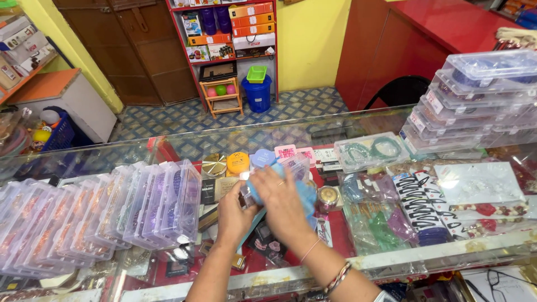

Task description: The person wipes the exterior of several small transparent plastic containers with a blue cloth. The person handles the containers one at a time, wiping all sides, and then stacks them on the right side of the glass counter.

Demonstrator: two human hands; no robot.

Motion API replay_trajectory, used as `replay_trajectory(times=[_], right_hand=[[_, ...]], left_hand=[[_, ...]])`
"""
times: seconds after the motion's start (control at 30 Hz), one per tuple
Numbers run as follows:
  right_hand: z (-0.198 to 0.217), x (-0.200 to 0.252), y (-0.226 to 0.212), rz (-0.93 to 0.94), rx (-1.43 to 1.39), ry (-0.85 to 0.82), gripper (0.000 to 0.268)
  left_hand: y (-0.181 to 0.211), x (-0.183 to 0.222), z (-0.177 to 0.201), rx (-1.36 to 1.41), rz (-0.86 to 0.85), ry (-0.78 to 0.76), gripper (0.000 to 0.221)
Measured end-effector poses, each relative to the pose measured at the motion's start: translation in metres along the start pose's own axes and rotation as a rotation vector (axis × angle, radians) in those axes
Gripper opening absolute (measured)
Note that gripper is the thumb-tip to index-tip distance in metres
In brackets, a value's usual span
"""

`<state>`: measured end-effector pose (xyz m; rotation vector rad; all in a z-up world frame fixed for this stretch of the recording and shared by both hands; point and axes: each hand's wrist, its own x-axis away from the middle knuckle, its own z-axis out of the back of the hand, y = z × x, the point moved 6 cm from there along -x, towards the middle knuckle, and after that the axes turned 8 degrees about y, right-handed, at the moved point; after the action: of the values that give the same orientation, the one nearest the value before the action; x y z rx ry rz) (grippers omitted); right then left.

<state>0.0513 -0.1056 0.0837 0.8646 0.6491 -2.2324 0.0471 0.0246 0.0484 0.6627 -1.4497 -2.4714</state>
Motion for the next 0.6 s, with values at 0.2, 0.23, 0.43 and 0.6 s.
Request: replay_trajectory(times=[0.2, 0.23, 0.43, 0.6], right_hand=[[0.015, -0.013, 0.031, -0.125, 0.111, 0.000, 0.060], [0.010, -0.012, 0.025, -0.120, 0.111, -0.023, 0.064], [0.002, 0.002, 0.006, -0.008, 0.020, 0.013, 0.062], [0.021, 0.005, 0.085, -0.312, -0.144, 0.308, 0.066]], left_hand=[[0.002, 0.000, -0.001, 0.010, 0.046, -0.012, 0.051], [0.001, 0.001, -0.002, 0.016, 0.048, -0.010, 0.049], [0.001, 0.001, 0.000, -0.019, 0.012, 0.004, 0.051], [0.006, 0.006, 0.003, -0.049, 0.121, -0.056, 0.045]])
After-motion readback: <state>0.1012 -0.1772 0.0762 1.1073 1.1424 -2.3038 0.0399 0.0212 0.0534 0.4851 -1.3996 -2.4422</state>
